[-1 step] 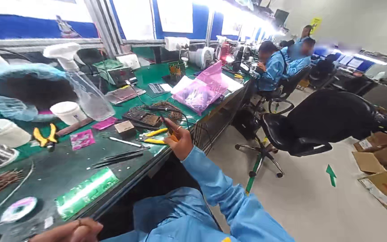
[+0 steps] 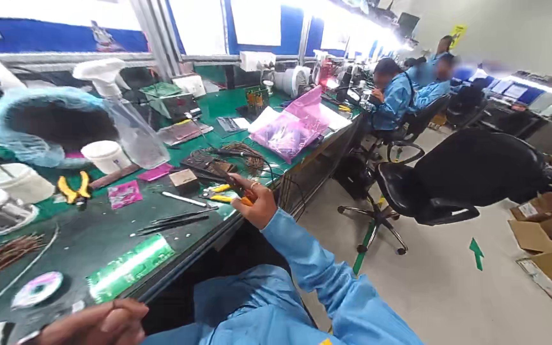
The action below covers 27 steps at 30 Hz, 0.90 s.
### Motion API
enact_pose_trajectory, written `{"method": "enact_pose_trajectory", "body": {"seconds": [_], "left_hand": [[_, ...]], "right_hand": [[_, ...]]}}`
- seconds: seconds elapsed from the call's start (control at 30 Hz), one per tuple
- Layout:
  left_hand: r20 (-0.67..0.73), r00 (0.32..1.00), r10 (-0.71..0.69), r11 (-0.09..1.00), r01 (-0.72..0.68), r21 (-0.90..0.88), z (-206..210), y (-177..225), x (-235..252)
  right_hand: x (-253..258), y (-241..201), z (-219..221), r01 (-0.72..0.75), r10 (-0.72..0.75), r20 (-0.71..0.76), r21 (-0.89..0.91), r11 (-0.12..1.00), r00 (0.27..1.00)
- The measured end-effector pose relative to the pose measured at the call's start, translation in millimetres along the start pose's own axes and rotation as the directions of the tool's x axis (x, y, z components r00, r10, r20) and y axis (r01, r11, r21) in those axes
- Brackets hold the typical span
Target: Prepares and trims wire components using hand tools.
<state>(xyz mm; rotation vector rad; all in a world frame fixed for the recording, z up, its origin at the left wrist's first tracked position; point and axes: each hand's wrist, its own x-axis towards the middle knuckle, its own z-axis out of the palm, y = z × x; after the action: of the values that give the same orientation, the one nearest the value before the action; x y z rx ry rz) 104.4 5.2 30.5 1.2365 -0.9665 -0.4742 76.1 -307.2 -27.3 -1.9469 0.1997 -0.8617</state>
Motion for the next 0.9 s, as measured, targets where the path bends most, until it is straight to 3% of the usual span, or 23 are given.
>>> {"method": "enact_pose_trajectory", "body": {"seconds": [0.07,0.13,0.27,0.47,0.63,0.7,0.77,0.83,0.9], "left_hand": [[-0.09,0.996,0.015,0.997,-0.007,0.081,-3,-5,1],[-0.241,0.97,0.026,0.993,0.003,0.12,-10,-10,1],[-0.329,0.942,-0.059,0.991,0.095,0.094,-23,-17,10],[-0.361,0.929,-0.083,0.991,0.114,0.065,-23,-28,14],[-0.36,0.932,-0.045,0.974,0.121,0.191,-25,-37,17],[-0.364,0.931,-0.004,0.956,0.11,0.272,-22,-39,16],[-0.369,0.926,0.078,0.907,0.088,0.411,-17,-42,14],[-0.353,0.919,0.177,0.83,0.053,0.555,-11,-45,14],[-0.328,0.918,0.222,0.774,0.039,0.633,-4,-47,12]], "right_hand": [[-8,25,14,0.063,-0.024,0.125,-0.31,0.949,0.992],[-1,49,37,0.198,-0.113,0.202,-0.469,0.861,0.973],[26,70,49,0.309,-0.199,0.282,-0.43,0.848,0.939],[44,79,50,0.303,-0.139,0.37,-0.434,0.848,0.919],[33,71,45,0.476,-0.336,0.346,-0.51,0.716,0.876],[18,49,41,0.541,-0.455,0.293,-0.417,0.73,0.841],[-7,11,38,0.558,-0.512,0.259,-0.157,0.815,0.819],[-32,-23,38,0.481,-0.494,0.264,0.117,0.869,0.829],[-50,-39,40,0.489,-0.517,0.231,0.171,0.855,0.824]]}}
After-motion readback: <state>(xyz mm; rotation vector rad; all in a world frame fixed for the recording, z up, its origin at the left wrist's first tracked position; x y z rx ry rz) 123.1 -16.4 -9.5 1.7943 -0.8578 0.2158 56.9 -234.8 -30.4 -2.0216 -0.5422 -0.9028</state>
